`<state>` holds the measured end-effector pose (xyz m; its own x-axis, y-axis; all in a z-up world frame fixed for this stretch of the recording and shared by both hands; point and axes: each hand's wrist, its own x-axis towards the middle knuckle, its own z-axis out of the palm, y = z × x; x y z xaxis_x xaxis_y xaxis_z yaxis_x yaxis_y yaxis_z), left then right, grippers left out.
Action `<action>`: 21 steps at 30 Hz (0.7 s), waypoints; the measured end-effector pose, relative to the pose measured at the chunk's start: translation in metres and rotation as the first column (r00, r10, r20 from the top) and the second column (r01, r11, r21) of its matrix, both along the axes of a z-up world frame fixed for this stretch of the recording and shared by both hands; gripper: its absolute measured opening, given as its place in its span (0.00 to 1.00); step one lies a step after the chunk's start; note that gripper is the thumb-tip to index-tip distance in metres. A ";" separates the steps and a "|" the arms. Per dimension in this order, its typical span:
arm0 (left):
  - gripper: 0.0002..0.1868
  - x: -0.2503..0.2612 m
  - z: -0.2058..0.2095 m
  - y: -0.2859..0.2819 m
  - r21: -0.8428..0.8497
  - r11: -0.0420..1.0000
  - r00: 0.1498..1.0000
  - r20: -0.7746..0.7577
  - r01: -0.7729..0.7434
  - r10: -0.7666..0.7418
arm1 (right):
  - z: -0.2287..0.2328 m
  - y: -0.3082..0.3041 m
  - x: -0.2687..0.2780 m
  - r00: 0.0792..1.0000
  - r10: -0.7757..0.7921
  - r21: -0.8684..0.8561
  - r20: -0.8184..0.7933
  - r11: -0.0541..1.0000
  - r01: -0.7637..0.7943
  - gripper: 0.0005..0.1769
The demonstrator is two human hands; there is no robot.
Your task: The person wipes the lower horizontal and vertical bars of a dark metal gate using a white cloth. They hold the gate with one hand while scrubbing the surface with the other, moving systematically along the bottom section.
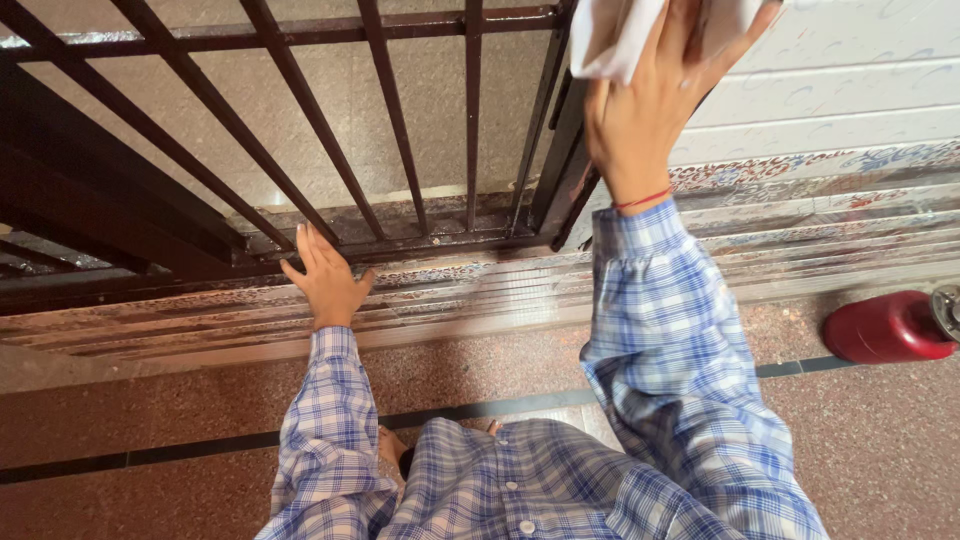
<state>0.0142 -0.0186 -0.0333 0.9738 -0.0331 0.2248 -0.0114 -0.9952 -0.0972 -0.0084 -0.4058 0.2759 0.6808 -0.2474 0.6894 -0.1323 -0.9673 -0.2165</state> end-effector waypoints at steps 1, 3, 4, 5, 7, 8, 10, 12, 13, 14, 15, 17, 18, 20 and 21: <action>0.66 0.002 -0.002 0.001 0.014 1.000 1.000 -0.004 -0.002 0.002 | -0.008 0.001 0.002 0.999 -0.015 -0.056 0.033 0.998 0.016 0.34; 0.66 0.001 -0.006 0.002 0.005 1.000 1.000 -0.007 0.006 -0.006 | -0.029 0.000 0.010 0.997 -0.043 -0.087 0.058 0.995 0.048 0.36; 0.65 0.001 -0.006 0.002 0.001 1.000 1.000 -0.007 0.009 -0.009 | -0.042 0.000 0.013 0.997 -0.059 -0.063 0.049 0.996 0.062 0.37; 0.66 0.000 -0.006 0.003 0.002 1.000 1.000 -0.013 0.007 -0.007 | -0.057 0.000 0.014 0.997 -0.075 -0.039 0.034 0.996 0.076 0.37; 0.66 0.001 -0.006 0.003 0.002 1.000 1.000 -0.024 0.003 -0.003 | -0.090 -0.003 0.017 0.998 -0.052 -0.034 0.028 0.998 0.053 0.38; 0.66 0.002 -0.004 0.003 0.000 1.000 1.000 -0.022 0.001 -0.001 | -0.107 -0.004 0.019 0.999 -0.041 -0.032 0.027 0.999 0.042 0.39; 0.67 0.001 -0.003 0.002 -0.004 1.000 1.000 -0.025 -0.002 0.002 | -0.145 -0.008 0.018 1.000 0.003 -0.030 0.031 1.000 -0.002 0.38; 0.67 0.002 0.001 0.000 -0.017 1.000 1.000 -0.031 -0.004 0.004 | -0.183 -0.009 0.017 0.999 0.051 -0.006 0.016 0.999 -0.051 0.37; 0.67 0.000 0.001 -0.001 -0.023 1.000 0.999 -0.038 -0.006 0.005 | -0.203 -0.008 0.014 0.997 0.076 0.018 -0.009 0.997 -0.076 0.37; 0.67 -0.002 0.001 0.000 -0.014 1.000 0.999 -0.046 -0.006 0.005 | -0.222 -0.009 0.009 0.995 0.097 0.003 -0.016 0.995 -0.097 0.38; 0.67 -0.002 0.003 0.000 -0.005 1.000 0.999 -0.050 -0.006 0.006 | -0.239 -0.010 0.007 0.993 0.118 -0.014 -0.018 0.993 -0.118 0.39; 0.67 -0.002 0.005 -0.001 -0.008 1.000 0.999 -0.042 -0.003 0.003 | -0.269 -0.010 -0.003 0.984 0.162 -0.010 -0.077 0.987 -0.163 0.41; 0.68 -0.002 0.005 -0.002 -0.019 1.000 1.000 -0.030 0.000 0.000 | -0.282 -0.010 -0.010 0.977 0.183 -0.006 -0.108 0.983 -0.185 0.42; 0.69 -0.003 0.008 0.000 -0.034 0.999 1.000 -0.020 0.003 -0.004 | -0.304 -0.008 -0.027 0.965 0.195 0.004 -0.178 0.980 -0.197 0.41; 0.69 -0.003 0.009 -0.001 -0.043 0.999 1.000 -0.023 0.007 -0.008 | -0.313 -0.007 -0.035 0.957 0.198 0.008 -0.212 0.979 -0.201 0.41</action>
<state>0.0108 -0.0196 -0.0244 0.9785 -0.0312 0.2040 -0.0207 -0.9984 -0.0535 -0.0436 -0.4127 -0.0372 0.8457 -0.0828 0.5273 0.0229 -0.9813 -0.1909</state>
